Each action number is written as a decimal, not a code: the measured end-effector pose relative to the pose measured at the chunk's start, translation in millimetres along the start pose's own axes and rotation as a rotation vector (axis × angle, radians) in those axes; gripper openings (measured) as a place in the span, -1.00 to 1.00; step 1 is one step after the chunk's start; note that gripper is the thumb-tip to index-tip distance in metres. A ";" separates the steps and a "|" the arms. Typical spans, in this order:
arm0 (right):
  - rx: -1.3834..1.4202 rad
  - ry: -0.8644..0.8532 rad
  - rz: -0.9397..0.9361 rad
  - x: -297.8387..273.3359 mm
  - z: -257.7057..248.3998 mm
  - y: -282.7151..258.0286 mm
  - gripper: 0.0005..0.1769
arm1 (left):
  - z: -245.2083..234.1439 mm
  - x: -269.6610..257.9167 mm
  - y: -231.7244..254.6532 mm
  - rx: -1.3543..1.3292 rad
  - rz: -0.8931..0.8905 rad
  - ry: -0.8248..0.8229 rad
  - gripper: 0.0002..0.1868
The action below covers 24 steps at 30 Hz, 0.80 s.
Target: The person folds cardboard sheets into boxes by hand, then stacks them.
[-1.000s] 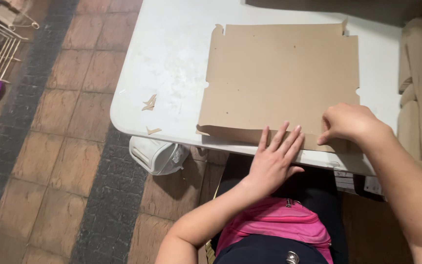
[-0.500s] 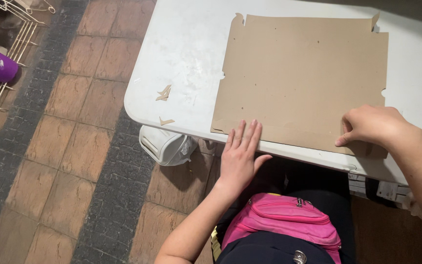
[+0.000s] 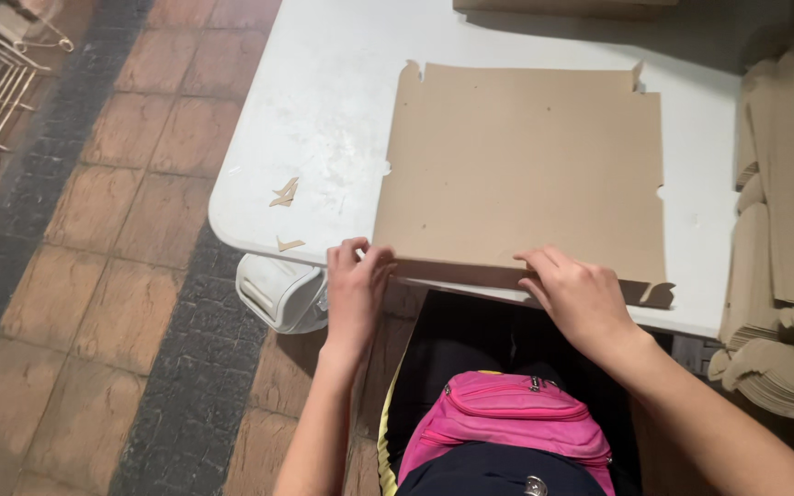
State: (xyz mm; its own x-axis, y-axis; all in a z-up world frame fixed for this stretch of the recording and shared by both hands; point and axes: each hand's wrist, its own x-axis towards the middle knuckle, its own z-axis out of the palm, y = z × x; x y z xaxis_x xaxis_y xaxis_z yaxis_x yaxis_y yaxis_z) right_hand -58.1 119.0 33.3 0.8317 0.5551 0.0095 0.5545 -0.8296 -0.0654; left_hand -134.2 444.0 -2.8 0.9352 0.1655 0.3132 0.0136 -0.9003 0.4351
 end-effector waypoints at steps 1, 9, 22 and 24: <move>0.091 0.019 0.031 -0.5 -2.0 3.9 -0.55 | -9.0 -2.4 1.1 -0.022 0.028 -0.016 -0.73; 0.458 0.123 0.020 -45.5 -25.1 28.2 -0.56 | -36.2 -28.8 77.0 -0.253 0.553 -0.200 -0.78; 0.628 0.028 -0.425 -78.2 -38.2 26.6 -0.71 | -74.2 -28.6 68.1 -0.424 0.681 -0.578 -0.15; 0.599 0.094 -0.464 -74.2 -50.6 24.1 -0.82 | -77.2 -31.7 52.5 -0.260 0.689 -0.475 -0.17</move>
State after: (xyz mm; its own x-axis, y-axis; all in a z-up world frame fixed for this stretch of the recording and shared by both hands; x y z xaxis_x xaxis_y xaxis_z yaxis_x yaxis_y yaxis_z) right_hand -105.0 54.8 81.6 0.5307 0.8096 0.2510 0.7599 -0.3233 -0.5640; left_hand -190.4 422.6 75.3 0.7547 -0.6188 0.2181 -0.6359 -0.6080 0.4753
